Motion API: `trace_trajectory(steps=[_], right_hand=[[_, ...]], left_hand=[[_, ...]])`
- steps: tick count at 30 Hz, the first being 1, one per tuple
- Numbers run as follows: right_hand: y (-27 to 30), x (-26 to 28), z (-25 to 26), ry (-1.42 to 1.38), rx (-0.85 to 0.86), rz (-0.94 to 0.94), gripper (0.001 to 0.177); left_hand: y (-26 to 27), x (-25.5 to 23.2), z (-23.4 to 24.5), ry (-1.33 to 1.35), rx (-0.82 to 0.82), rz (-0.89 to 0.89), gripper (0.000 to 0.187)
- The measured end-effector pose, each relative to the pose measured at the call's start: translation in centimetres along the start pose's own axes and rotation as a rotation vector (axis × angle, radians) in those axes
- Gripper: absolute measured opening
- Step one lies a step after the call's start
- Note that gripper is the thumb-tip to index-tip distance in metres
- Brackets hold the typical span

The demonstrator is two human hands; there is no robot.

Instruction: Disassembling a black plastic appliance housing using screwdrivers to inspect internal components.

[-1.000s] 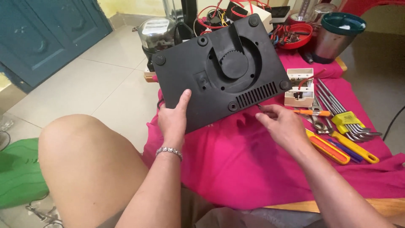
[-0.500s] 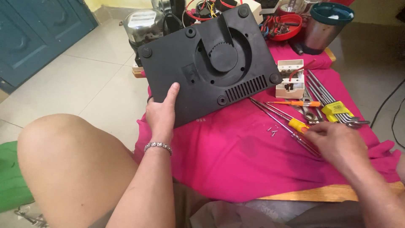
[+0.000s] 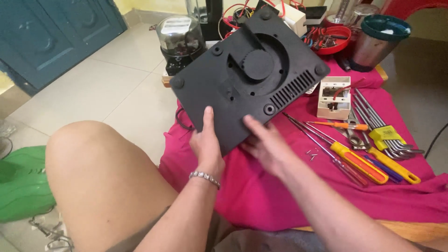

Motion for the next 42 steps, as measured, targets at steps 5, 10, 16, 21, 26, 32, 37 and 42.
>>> trace_trajectory(steps=[5, 10, 16, 21, 26, 32, 37, 42], right_hand=[[-1.2, -2.2, -0.5, -0.037, -0.108, 0.084, 0.094], [0.2, 1.5, -0.4, 0.079, -0.196, 0.35, 0.081], [-1.1, 6.5, 1.6, 0.384, -0.157, 0.535, 0.079], [0.9, 10.6, 1.9, 0.529, -0.196, 0.597, 0.058], [0.8, 10.9, 5.5, 0.594, -0.208, 0.583, 0.054], [2.1, 9.5, 7.6, 0.553, -0.149, 0.465, 0.054], [1.2, 9.3, 7.9, 0.5, -0.113, 0.342, 0.058], [1.6, 11.1, 6.3, 0.612, -0.079, 0.275, 0.062]], left_hand=[[2.1, 0.4, -0.9, 0.188, 0.017, 0.174, 0.086], [5.1, 0.6, -2.8, 0.462, 0.187, 0.401, 0.093], [7.2, 1.1, -4.3, 0.439, 0.483, 0.372, 0.099], [5.9, 5.6, -6.8, 0.167, 0.819, 0.186, 0.081], [8.0, 1.7, -4.3, -0.36, 1.396, 0.099, 0.082], [1.0, -6.3, -2.4, 0.084, 1.022, -0.086, 0.036], [-6.8, -6.2, 1.6, 0.058, 0.067, -0.453, 0.057], [-3.8, -3.8, -1.3, -0.079, 0.432, -0.105, 0.1]])
Point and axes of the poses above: each hand's wrist, its own y-axis away from the middle knuckle, its own z-axis out of the back of the hand, x = y × z, the point moved 5 cm from there along -y, towards the middle knuckle, and after that the axes turned 1 degree about y, right-handed, at the moved point
